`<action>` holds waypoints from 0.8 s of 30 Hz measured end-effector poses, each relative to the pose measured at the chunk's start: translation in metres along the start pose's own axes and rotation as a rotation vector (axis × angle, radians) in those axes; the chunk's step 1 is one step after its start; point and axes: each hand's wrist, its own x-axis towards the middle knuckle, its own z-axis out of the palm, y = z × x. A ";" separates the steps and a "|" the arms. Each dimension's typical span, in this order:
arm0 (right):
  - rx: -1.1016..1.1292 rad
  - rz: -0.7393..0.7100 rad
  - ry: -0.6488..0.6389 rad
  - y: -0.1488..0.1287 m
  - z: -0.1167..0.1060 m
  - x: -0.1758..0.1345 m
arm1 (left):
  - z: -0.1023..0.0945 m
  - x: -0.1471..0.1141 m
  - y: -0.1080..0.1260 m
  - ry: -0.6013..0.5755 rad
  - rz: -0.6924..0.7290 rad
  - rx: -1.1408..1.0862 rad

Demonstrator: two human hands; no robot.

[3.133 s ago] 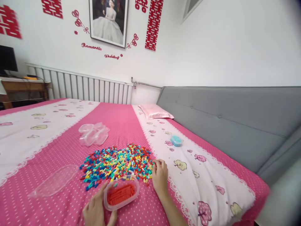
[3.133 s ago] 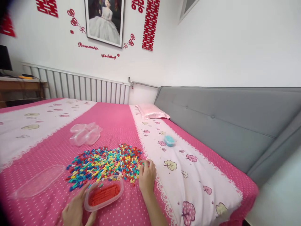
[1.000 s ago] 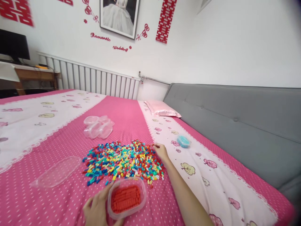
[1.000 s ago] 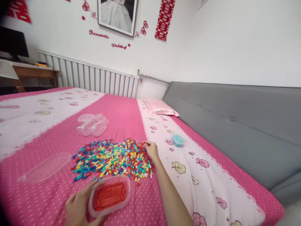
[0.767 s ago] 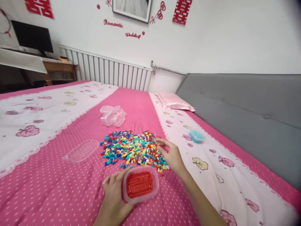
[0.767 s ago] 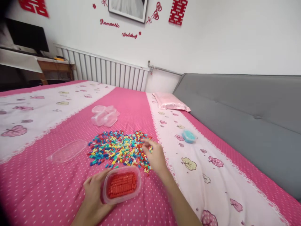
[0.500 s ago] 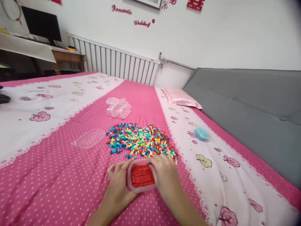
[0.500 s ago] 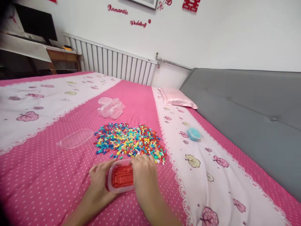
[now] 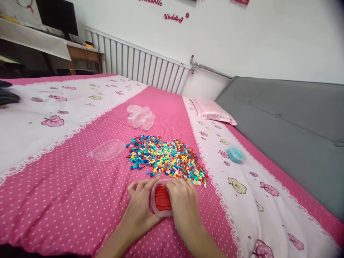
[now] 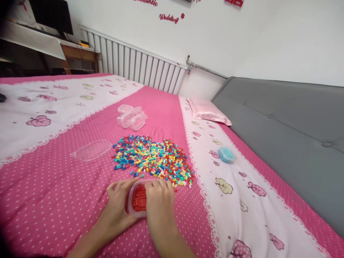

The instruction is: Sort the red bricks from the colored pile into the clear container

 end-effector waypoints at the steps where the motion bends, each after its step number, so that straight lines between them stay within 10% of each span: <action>1: -0.011 -0.003 0.004 0.000 0.001 0.000 | 0.000 0.001 0.000 0.001 0.002 -0.001; 24: 0.268 0.062 0.056 -0.003 0.000 -0.001 | 0.000 0.002 0.003 0.003 -0.023 0.003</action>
